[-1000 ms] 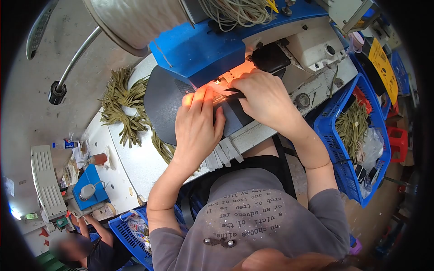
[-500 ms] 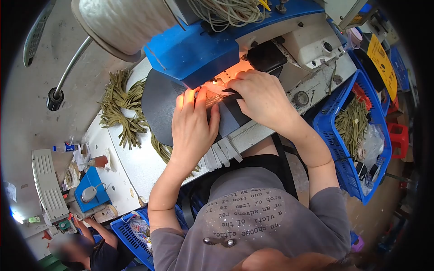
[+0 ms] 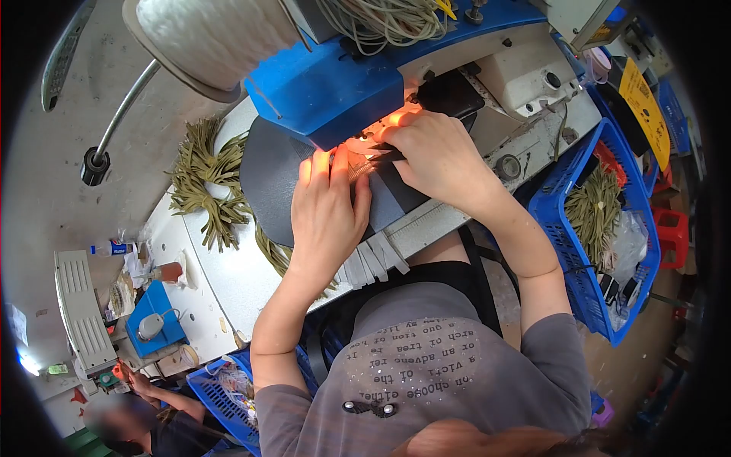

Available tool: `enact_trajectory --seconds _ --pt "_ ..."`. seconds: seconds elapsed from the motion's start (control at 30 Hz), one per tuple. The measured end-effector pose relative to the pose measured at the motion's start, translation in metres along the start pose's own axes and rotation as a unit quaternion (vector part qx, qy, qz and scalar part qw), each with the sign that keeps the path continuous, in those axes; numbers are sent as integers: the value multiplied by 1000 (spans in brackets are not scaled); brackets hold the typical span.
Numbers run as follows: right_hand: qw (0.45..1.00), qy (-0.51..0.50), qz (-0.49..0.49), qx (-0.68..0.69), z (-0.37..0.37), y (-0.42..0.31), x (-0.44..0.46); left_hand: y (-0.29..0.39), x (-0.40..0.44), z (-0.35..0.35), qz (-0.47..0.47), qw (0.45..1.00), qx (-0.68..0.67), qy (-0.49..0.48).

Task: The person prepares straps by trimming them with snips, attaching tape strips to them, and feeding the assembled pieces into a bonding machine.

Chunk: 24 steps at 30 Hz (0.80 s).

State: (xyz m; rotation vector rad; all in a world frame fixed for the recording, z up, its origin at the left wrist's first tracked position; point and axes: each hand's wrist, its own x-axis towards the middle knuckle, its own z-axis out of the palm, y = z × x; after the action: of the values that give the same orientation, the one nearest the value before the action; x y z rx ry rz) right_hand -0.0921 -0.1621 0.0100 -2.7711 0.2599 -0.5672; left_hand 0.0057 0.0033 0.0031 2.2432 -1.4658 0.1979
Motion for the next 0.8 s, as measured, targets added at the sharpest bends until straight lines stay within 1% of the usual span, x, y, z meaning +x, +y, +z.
enact_trajectory --seconds 0.17,0.27,0.57,0.67,0.8 --pt "1000 -2 3 1 2 0 4 -1 0 1 5 1000 8 -1" --pt "998 57 -30 8 10 2 6 -1 0 2 4 1000 9 2" --pt "997 70 -35 17 12 -2 12 1 -1 1 -4 1000 11 1" --pt "999 38 -22 31 10 -3 13 1 -1 2 3 1000 11 10" --pt "997 55 -29 37 11 -4 12 0 -1 3 9 1000 5 17"
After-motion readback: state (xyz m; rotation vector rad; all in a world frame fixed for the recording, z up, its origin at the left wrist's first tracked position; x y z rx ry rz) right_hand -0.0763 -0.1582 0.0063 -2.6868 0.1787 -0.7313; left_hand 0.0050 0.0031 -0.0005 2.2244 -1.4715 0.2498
